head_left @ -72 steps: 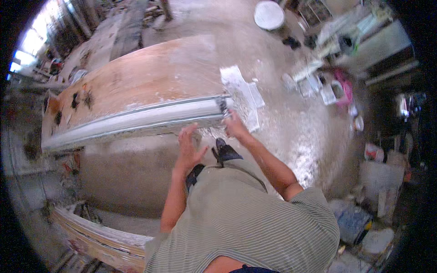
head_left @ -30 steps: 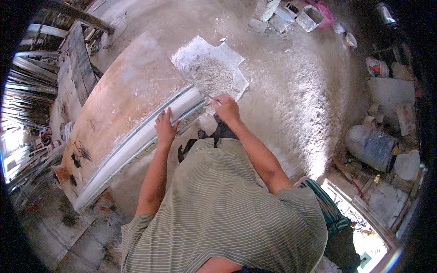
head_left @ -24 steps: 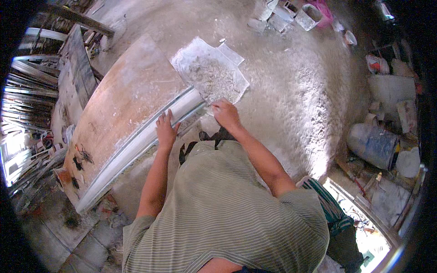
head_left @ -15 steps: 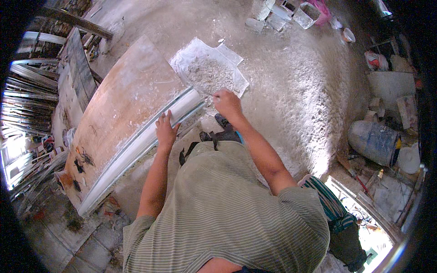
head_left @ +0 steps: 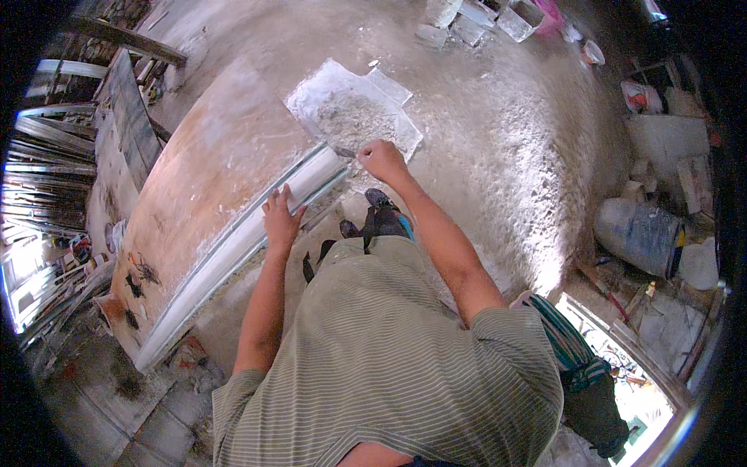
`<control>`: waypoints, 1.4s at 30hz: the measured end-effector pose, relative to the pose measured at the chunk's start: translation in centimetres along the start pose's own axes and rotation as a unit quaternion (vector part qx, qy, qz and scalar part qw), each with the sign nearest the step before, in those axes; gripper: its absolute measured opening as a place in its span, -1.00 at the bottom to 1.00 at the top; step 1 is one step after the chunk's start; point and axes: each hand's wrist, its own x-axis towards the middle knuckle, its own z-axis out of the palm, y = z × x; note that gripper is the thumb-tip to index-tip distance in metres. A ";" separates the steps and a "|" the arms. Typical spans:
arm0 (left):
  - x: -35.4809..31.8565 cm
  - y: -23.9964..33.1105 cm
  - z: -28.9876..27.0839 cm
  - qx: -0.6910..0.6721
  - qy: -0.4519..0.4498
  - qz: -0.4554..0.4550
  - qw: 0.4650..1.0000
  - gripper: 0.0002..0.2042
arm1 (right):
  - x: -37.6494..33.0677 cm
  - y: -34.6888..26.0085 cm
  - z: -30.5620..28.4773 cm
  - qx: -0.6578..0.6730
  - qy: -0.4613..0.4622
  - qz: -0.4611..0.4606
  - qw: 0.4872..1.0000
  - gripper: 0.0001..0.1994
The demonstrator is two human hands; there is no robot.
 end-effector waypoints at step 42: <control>-0.1 -0.2 0.0 -0.030 0.016 0.018 0.999 -0.24 | -2.2 -3.3 -6.2 0.077 0.087 0.024 0.993 -0.77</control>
